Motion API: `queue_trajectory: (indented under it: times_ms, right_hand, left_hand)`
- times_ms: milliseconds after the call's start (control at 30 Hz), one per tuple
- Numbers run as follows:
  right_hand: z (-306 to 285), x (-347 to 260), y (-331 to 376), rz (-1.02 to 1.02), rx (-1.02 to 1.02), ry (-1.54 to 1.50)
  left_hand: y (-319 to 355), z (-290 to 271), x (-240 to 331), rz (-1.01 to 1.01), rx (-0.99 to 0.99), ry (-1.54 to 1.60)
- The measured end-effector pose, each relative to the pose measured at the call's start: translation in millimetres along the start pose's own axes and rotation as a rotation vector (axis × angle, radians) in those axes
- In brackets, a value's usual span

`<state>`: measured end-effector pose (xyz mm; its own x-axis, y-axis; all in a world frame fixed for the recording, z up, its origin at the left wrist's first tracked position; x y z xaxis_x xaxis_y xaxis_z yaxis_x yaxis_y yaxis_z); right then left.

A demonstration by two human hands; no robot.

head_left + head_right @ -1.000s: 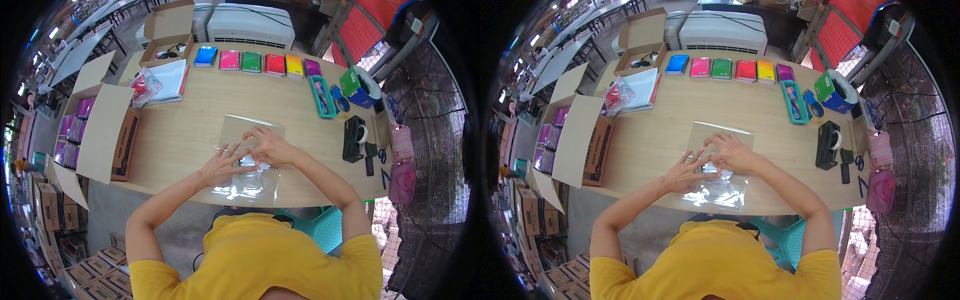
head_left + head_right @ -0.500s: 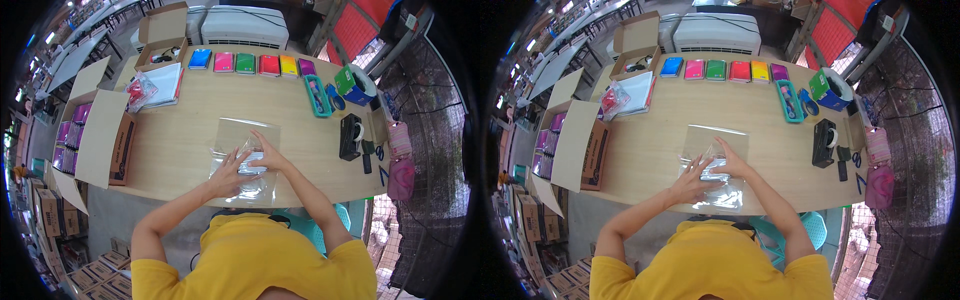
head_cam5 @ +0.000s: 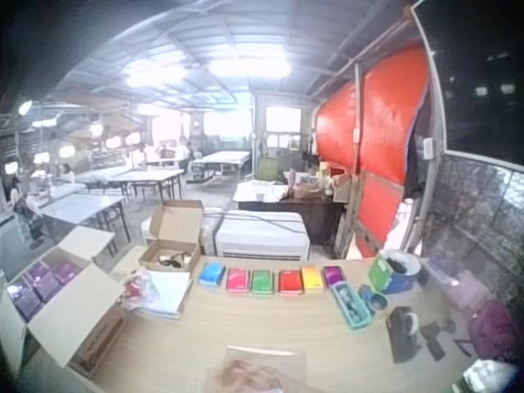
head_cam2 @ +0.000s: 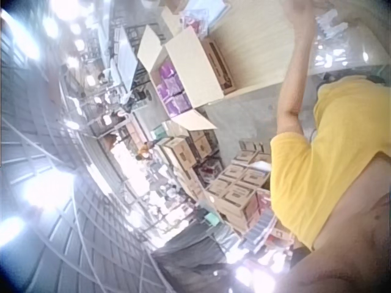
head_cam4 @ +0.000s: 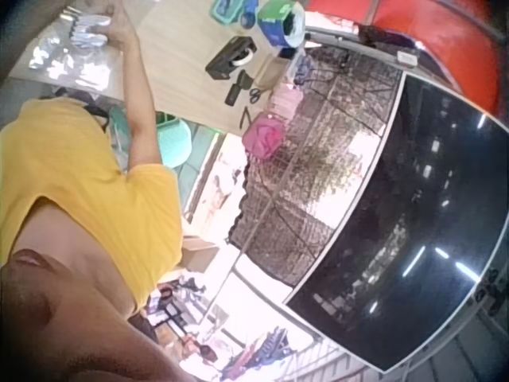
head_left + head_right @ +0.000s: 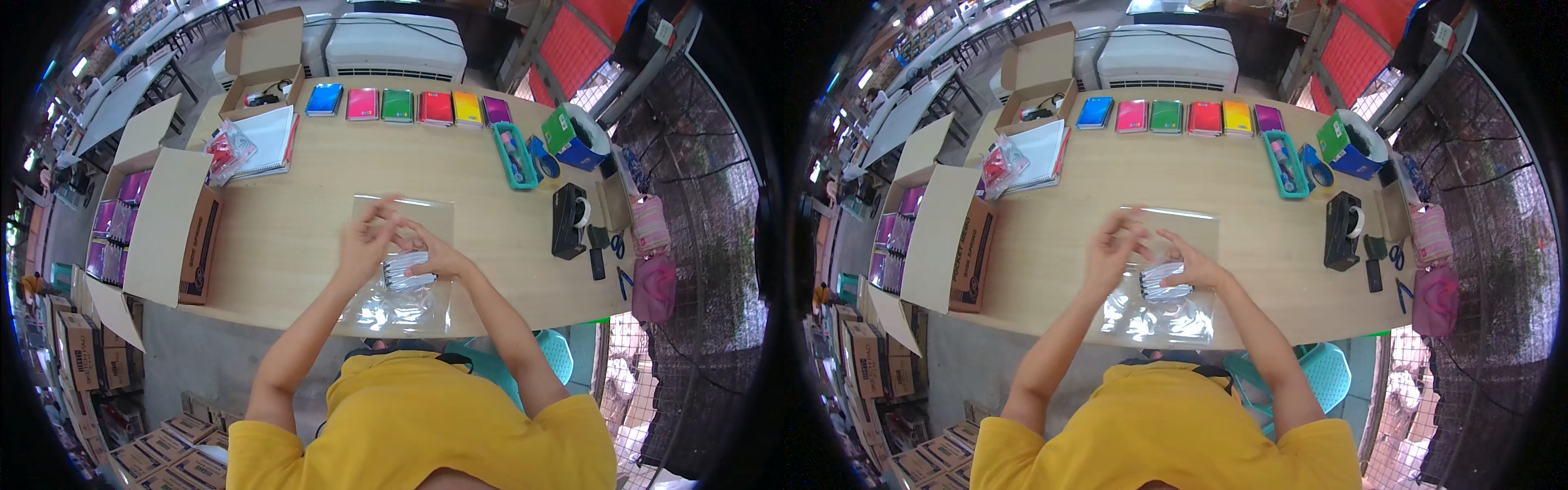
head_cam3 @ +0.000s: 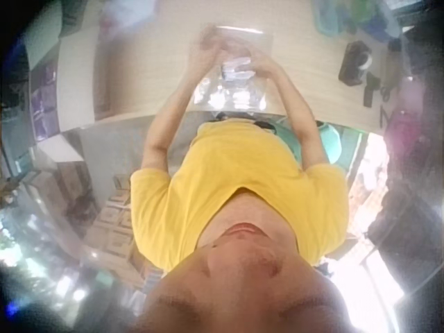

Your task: The person places notebooks into plastic bags, uses a tape dispenser to seal the bags with tape, and stacks the bagged notebooks into a cardboard box.

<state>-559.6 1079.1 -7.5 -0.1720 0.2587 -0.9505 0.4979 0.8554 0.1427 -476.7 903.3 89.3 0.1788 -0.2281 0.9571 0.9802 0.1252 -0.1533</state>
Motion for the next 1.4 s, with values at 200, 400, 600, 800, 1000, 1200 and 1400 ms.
queue_trajectory:
  times_ms: [200, 400, 600, 800, 1000, 1200, 1400]
  right_hand:
    - [2, 4, -3, -0.016, -0.047, 0.02]
    - [2, 10, 0, -0.05, -0.02, -0.005]
    - [6, 11, -9, -0.036, -0.069, -0.025]
    - [1, 6, -2, -0.013, -0.061, -0.017]
    - [5, 1, -5, 0.005, -0.078, -0.068]
    - [1, 7, -6, 0.002, -0.098, -0.082]
    - [-4, 16, 4, -0.053, 0.103, -0.468]
  left_hand:
    - [72, 14, -44, 0.433, -0.443, -1.195]
    - [72, 10, 3, 0.535, -0.088, -0.473]
    - [80, 25, -22, 0.379, -0.048, -0.862]
    - [77, 24, -11, 0.394, 0.091, -0.517]
    - [77, 12, -50, 0.382, 0.022, -0.754]
    - [67, 6, -87, 0.134, 0.079, -0.408]
    - [55, 2, -106, -0.124, 0.268, -0.047]
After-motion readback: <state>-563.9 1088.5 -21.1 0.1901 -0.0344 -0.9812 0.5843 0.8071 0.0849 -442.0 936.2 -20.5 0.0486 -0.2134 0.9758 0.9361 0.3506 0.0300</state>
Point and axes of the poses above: each hand's wrist, its own y-axis away from the middle knuckle, its own z-axis out of the palm, x = y × z, the point moved 2 cm from there along -y, towards the middle knuckle, and after that the axes turned 15 degrees about y, right-handed, at the moved point
